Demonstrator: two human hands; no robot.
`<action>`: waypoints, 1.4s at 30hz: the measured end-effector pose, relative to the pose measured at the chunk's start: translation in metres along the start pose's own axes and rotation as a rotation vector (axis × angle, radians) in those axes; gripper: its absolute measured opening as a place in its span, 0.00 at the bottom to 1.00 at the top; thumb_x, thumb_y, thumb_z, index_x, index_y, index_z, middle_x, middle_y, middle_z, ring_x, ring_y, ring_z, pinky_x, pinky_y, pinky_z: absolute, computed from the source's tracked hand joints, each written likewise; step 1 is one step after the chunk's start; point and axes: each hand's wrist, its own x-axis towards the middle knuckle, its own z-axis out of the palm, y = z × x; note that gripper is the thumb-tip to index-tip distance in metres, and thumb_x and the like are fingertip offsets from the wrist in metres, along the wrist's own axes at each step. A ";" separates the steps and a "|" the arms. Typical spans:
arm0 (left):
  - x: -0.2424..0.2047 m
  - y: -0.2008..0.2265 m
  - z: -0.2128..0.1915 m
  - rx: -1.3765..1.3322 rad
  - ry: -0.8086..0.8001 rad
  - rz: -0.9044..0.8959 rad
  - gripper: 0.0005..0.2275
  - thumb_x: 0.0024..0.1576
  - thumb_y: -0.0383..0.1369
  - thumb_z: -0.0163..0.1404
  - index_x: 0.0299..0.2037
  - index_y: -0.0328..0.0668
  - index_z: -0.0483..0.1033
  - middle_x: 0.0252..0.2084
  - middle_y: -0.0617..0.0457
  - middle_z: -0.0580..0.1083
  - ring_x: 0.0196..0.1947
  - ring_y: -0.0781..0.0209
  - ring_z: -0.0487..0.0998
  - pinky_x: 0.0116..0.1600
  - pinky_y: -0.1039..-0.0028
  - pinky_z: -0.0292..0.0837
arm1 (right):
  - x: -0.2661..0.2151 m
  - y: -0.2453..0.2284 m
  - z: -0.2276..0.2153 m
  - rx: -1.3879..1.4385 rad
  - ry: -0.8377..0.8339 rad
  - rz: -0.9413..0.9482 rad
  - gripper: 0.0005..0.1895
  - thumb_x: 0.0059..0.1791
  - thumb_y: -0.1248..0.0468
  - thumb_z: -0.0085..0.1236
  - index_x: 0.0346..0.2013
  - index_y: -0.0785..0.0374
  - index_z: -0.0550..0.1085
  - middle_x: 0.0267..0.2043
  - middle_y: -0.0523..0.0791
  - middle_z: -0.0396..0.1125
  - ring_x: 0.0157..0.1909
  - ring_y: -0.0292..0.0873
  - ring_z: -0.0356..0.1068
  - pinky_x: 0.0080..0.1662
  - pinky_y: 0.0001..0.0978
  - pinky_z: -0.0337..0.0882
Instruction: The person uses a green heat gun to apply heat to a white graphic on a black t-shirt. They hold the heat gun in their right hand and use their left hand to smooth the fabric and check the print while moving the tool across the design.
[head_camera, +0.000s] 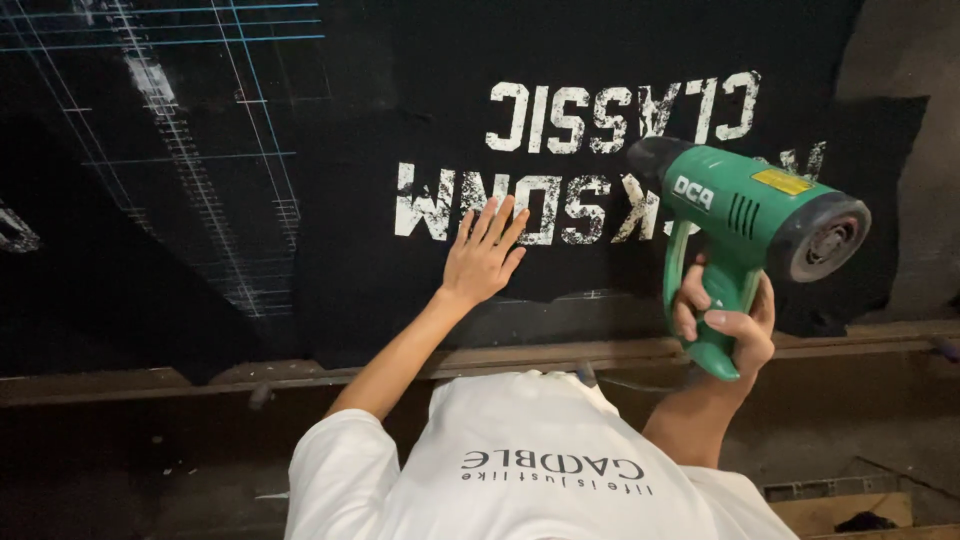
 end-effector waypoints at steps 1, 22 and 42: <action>-0.001 0.000 0.002 0.002 0.000 0.000 0.28 0.70 0.50 0.44 0.77 0.56 0.51 0.78 0.53 0.49 0.78 0.54 0.48 0.78 0.57 0.44 | -0.001 -0.002 -0.002 0.001 -0.001 0.000 0.26 0.43 0.70 0.55 0.54 0.76 0.63 0.32 0.48 0.55 0.21 0.44 0.54 0.27 0.29 0.58; 0.002 0.010 0.007 0.109 0.054 -0.131 0.27 0.70 0.53 0.44 0.76 0.65 0.52 0.78 0.53 0.49 0.78 0.44 0.46 0.76 0.40 0.48 | 0.037 -0.042 -0.063 -0.073 0.124 -0.220 0.26 0.42 0.75 0.50 0.55 0.74 0.69 0.52 0.55 0.64 0.35 0.46 0.61 0.27 0.29 0.65; 0.003 0.016 0.011 0.124 0.005 -0.215 0.33 0.65 0.55 0.51 0.77 0.63 0.52 0.79 0.50 0.46 0.78 0.36 0.45 0.75 0.33 0.39 | 0.008 -0.080 -0.157 0.014 0.075 -0.210 0.26 0.44 0.75 0.47 0.58 0.64 0.71 0.58 0.57 0.62 0.40 0.49 0.58 0.28 0.31 0.64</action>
